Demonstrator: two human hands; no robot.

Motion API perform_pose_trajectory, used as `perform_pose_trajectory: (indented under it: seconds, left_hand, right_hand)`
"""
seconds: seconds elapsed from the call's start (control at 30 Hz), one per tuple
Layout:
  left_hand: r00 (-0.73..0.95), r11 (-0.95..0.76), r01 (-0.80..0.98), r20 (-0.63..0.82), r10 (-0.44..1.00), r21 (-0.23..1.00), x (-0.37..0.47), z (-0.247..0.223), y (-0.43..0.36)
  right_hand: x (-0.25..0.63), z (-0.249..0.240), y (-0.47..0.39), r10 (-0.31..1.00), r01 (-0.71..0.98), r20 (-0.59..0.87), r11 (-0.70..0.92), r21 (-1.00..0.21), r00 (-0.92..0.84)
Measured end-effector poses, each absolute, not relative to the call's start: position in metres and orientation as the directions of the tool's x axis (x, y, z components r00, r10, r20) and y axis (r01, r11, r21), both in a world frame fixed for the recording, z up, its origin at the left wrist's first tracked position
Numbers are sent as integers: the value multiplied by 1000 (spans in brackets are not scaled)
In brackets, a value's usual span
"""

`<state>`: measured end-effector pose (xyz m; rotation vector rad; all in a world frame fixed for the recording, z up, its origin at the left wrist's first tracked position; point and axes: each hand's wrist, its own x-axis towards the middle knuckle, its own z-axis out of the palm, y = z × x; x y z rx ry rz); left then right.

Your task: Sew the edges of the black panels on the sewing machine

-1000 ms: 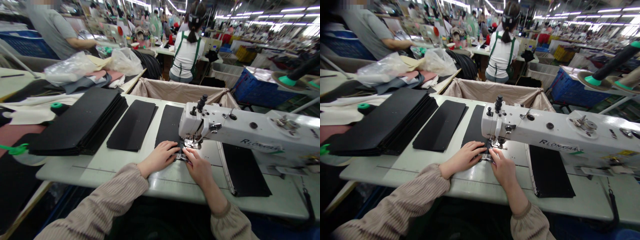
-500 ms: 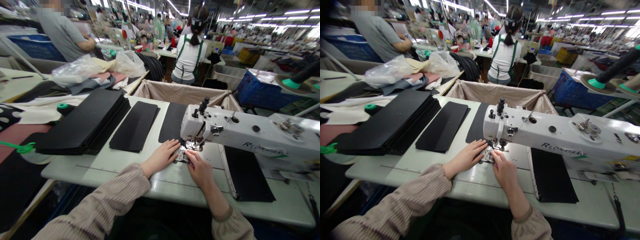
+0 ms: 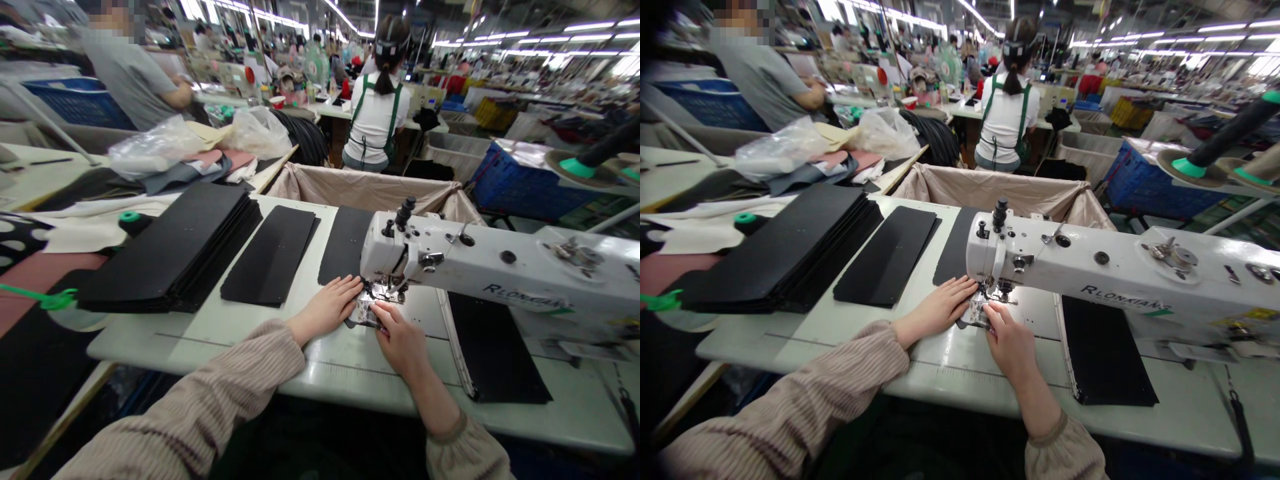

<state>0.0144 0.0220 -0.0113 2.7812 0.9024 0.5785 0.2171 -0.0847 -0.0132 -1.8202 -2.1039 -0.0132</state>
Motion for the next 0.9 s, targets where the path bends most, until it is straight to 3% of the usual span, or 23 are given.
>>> perform_pose_trajectory:
  seconds: [0.7,0.9]
  left_hand:
    - [724,-805,523,352,593,282,16,-20,22]
    - [670,-759,586,357,651,283,17,-12,22]
  right_hand:
    - [215,-11,-86,963,962,260,140,-233,-77]
    - [215,-8,-87,961,951,271,136,-278,-58]
